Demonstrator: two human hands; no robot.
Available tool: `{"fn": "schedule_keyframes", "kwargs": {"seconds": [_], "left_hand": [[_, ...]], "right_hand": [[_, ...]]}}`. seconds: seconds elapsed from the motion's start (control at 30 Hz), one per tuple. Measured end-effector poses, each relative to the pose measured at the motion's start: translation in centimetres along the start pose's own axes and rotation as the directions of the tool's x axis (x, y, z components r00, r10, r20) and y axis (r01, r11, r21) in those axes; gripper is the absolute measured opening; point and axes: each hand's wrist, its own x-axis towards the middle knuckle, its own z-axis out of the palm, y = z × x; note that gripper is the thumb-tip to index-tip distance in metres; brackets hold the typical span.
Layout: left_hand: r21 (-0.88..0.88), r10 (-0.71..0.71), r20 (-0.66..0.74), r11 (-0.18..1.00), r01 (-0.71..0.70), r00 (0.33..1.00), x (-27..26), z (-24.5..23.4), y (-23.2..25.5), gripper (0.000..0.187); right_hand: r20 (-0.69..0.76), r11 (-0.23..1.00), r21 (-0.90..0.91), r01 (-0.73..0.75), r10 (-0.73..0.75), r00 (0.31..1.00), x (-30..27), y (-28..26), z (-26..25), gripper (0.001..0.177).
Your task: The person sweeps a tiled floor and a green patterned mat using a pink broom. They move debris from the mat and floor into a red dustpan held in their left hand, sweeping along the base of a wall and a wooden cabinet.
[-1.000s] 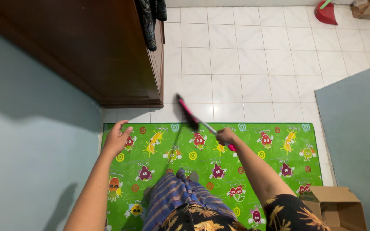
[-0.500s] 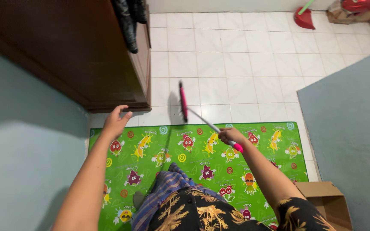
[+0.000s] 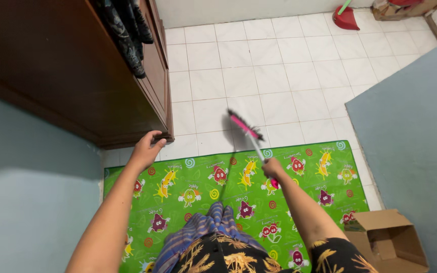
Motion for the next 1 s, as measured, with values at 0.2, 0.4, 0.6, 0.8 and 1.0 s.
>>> {"fn": "schedule_keyframes", "kwargs": {"seconds": [0.2, 0.4, 0.6, 0.8, 1.0], "left_hand": [[0.002, -0.011, 0.061, 1.000, 0.010, 0.998, 1.6, 0.2, 3.5, 0.050], [-0.106, -0.165, 0.268, 0.974, 0.199, 0.949, 4.8, 2.9, 8.0, 0.053], [-0.019, 0.258, 0.336, 0.964, -0.267, 0.906, 9.9, 8.0, 11.8, 0.051], [-0.033, 0.307, 0.508, 0.941, -0.337, 0.805, 15.1, 11.1, 14.6, 0.051], [-0.057, 0.315, 0.601, 0.934, -0.354, 0.734, 21.1, 12.0, 14.5, 0.052]], "right_hand": [[-0.033, 0.819, 0.573, 0.004, 0.019, 0.999, -2.1, 3.1, -5.5, 0.030], [-0.001, 0.575, 0.812, -0.101, 0.175, 0.985, -7.0, 9.0, -9.7, 0.023], [-0.006, 0.484, 0.864, -0.138, 0.284, 0.959, -12.5, 14.9, -9.5, 0.007], [-0.071, 0.456, 0.876, -0.159, 0.447, 0.892, -16.7, 15.6, -5.2, 0.004], [-0.009, 0.213, 0.968, -0.133, 0.558, 0.830, -13.3, 11.5, 1.1, 0.009]]}}
